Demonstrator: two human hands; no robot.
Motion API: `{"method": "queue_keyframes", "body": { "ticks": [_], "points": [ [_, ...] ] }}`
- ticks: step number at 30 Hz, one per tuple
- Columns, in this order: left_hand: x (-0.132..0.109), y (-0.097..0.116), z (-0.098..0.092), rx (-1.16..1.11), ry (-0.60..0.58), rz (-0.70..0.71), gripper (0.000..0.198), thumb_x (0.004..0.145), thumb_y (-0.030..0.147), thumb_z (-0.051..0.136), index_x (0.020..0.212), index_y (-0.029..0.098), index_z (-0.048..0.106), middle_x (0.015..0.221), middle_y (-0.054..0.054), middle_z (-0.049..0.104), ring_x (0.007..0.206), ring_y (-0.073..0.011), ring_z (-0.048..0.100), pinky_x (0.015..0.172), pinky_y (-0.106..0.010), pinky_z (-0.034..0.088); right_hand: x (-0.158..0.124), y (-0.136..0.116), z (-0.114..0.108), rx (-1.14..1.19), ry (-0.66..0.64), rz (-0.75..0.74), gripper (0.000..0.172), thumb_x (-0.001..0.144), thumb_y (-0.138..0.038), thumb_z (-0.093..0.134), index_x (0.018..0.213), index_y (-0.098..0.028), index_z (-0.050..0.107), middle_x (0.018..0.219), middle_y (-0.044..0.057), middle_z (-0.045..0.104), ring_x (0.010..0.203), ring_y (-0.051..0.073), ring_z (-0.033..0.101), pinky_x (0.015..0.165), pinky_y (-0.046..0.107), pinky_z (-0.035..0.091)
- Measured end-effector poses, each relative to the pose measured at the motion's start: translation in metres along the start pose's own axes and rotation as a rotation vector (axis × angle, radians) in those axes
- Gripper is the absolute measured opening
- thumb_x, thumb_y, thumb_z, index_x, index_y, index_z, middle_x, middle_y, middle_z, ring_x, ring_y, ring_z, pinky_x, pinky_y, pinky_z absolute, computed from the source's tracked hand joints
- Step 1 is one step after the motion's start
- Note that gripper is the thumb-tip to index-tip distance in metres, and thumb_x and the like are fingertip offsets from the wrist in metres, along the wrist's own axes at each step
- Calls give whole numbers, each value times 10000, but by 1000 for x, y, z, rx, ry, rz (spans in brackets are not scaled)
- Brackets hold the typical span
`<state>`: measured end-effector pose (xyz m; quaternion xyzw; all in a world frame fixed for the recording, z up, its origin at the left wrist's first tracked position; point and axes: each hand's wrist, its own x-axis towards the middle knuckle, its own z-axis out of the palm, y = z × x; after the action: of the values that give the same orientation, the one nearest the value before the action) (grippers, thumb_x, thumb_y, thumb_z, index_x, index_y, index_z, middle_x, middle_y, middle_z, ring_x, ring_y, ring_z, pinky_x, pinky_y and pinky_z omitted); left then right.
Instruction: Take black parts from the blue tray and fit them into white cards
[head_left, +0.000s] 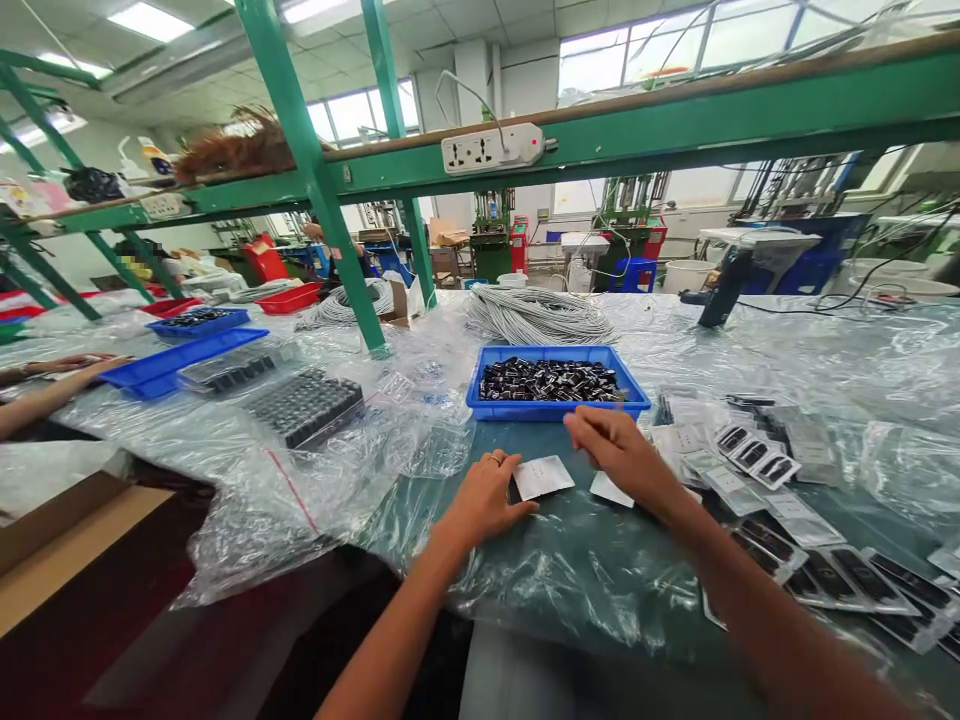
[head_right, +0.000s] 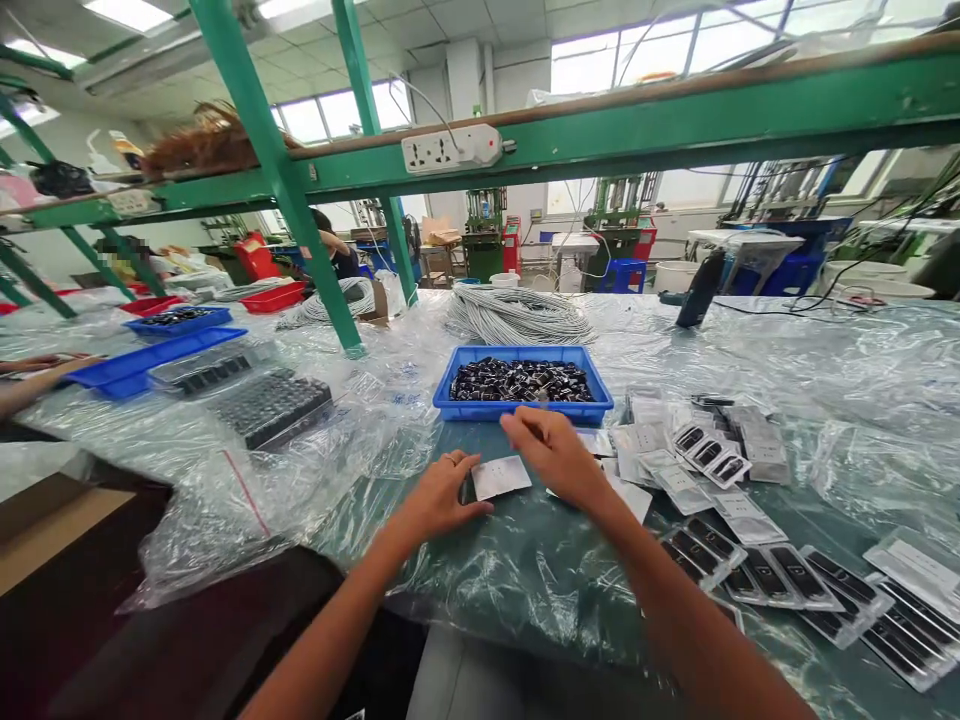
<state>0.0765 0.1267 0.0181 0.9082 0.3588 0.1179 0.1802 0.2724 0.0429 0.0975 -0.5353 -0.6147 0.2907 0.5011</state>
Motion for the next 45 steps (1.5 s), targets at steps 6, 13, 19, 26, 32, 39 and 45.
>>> {"method": "queue_keyframes", "body": {
  "ticks": [6,13,19,26,32,39,45],
  "points": [
    [-15,11,32,-153,213,-159,470,699,384,763,1093,161,639,1060,-96,600,1057,-281,557,942,-411,438,45,26,76,712,46,154,633,795,-701,529,445,-202,360,426,-71,265,357,46,182,393,239,83],
    [-15,9,32,-257,233,-150,455,638,341,818,1030,180,653,1021,-67,604,1014,-260,567,912,-405,439,43,55,92,797,123,170,645,782,-669,567,404,-209,318,393,-90,210,330,29,148,365,226,85],
    [-15,9,32,-221,224,-126,328,676,340,785,913,161,644,945,-67,599,932,-245,571,840,-379,448,36,60,109,787,105,212,611,740,-639,619,408,-216,330,369,-89,239,298,34,204,351,225,115],
    [-18,11,34,-158,251,-139,323,708,365,762,942,188,626,977,-60,593,954,-251,575,856,-390,448,15,48,85,688,-221,350,571,802,-555,574,411,-221,325,357,-98,195,305,36,164,361,227,74],
    [-17,22,28,-34,179,-146,486,718,411,742,1093,150,575,1081,-109,575,1046,-304,544,912,-456,428,34,53,70,806,84,267,591,808,-557,586,421,-207,306,391,-94,217,324,29,151,371,225,93],
    [-3,26,39,-66,191,-144,392,760,405,730,1055,175,610,1071,-90,570,1046,-281,543,895,-422,427,42,64,87,734,191,196,591,790,-605,571,423,-213,323,395,-89,237,314,34,195,364,227,109],
    [-6,24,40,-115,222,-134,381,752,414,738,1037,187,624,1061,-86,576,1034,-276,545,893,-422,423,36,62,86,656,176,227,585,770,-612,570,414,-227,309,389,-86,237,311,37,179,359,239,110]
  ]
}}
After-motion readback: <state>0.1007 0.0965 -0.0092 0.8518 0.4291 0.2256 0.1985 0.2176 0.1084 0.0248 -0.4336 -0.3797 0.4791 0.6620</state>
